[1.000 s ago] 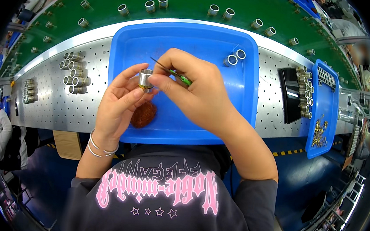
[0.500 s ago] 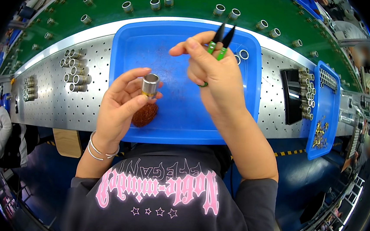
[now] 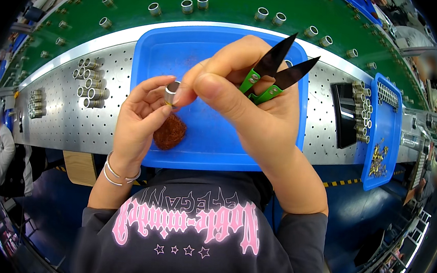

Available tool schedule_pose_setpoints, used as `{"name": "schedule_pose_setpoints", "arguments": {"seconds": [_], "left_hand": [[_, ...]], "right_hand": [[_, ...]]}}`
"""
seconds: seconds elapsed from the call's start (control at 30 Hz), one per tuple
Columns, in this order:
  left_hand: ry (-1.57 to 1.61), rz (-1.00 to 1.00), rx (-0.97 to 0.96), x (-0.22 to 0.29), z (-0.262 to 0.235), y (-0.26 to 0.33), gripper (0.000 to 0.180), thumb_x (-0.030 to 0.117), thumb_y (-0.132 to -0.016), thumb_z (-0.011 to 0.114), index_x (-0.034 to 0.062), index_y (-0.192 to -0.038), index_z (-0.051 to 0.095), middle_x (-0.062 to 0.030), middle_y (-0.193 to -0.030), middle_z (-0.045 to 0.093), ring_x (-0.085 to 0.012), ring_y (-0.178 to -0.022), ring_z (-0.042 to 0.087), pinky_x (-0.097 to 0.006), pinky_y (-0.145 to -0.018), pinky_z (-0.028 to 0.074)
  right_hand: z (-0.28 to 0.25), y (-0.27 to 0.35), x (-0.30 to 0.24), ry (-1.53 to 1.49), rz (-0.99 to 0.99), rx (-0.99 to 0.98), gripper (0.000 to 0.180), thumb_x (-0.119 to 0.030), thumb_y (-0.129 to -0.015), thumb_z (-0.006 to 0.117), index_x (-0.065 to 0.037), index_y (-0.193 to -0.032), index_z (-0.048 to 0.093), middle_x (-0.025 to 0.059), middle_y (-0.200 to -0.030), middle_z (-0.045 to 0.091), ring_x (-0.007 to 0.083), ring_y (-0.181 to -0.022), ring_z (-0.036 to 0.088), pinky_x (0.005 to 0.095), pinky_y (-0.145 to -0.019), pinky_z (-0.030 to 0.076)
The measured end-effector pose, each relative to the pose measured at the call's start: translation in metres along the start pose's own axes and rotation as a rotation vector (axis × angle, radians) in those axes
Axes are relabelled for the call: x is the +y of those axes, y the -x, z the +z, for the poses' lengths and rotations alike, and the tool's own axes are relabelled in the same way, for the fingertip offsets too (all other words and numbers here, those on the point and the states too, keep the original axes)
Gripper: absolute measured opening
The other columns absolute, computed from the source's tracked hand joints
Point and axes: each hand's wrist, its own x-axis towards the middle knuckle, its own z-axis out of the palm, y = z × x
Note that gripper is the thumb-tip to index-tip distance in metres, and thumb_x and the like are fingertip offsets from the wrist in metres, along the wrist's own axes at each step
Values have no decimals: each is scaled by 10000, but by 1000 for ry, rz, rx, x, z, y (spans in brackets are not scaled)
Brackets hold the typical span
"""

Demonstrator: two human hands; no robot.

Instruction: The person uses a pair of pliers to manipulate small cylindrical metal parts over a blue tray. They repeatedly pick up a part, use the pliers to adjust or press a component on it, and then place the part onto a green conveyor belt. The process is repetitive and involves handling multiple identical metal pieces.

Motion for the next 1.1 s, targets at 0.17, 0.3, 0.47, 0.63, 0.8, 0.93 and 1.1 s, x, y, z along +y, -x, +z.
{"name": "schedule_pose_setpoints", "arguments": {"seconds": [0.17, 0.3, 0.47, 0.63, 0.8, 0.93, 1.1], "left_hand": [[-14, -2, -41, -4, 1, 3, 391, -66, -815, 530, -11, -1200, 496, -115, -1059, 597, -170, -986, 588, -262, -868, 461], [166, -86, 46, 3, 3, -3, 461, 13, -842, 550, -1, -1282, 412, -157, -1119, 566, -219, -1013, 577, -296, -907, 468], [270, -100, 129, 7, -3, -5, 486, 65, -862, 562, 13, -1310, 382, -141, -1137, 561, -181, -1017, 576, -248, -883, 479], [242, -68, 119, 6, -4, -4, 489, 68, -861, 577, 20, -1307, 384, -117, -1129, 564, -161, -1024, 568, -257, -887, 475], [222, -41, 106, 4, -1, -2, 475, 60, -848, 599, 19, -1285, 417, -108, -1115, 569, -172, -1014, 560, -307, -916, 445], [214, -32, 102, 4, 3, -1, 468, 47, -841, 609, 15, -1273, 432, -106, -1113, 569, -172, -1010, 554, -328, -926, 433], [187, -28, 98, 4, 6, -1, 471, 57, -846, 601, 25, -1280, 423, -90, -1106, 568, -151, -994, 561, -290, -895, 452]], "right_hand": [[6, -9, -3, 173, 38, 85, 210, -208, -915, 496, -9, -984, 500, 94, -733, 560, 22, -465, 300, 182, -437, 252], [2, -14, -3, 382, 180, 125, 279, -243, -914, 509, -12, -1067, 544, 43, -738, 559, 48, -543, 388, 199, -501, 313], [-2, 3, 19, 863, 164, -47, 214, -200, -815, 636, -85, -994, 609, 74, -803, 631, 176, -663, 606, 264, -576, 460], [4, 4, 20, 1001, 105, -89, 163, -200, -775, 667, -98, -901, 655, 61, -763, 648, 215, -629, 613, 300, -538, 464], [4, 7, 24, 989, 87, -61, 130, -200, -769, 672, -103, -855, 670, 46, -716, 645, 200, -558, 590, 294, -490, 442], [2, 8, 22, 953, 94, -57, 122, -126, -752, 683, -65, -857, 675, 73, -692, 635, 197, -563, 592, 278, -495, 434], [-1, 9, 26, 944, 50, -40, 106, -185, -767, 672, -105, -837, 675, 46, -692, 639, 194, -540, 588, 287, -466, 434]]}}
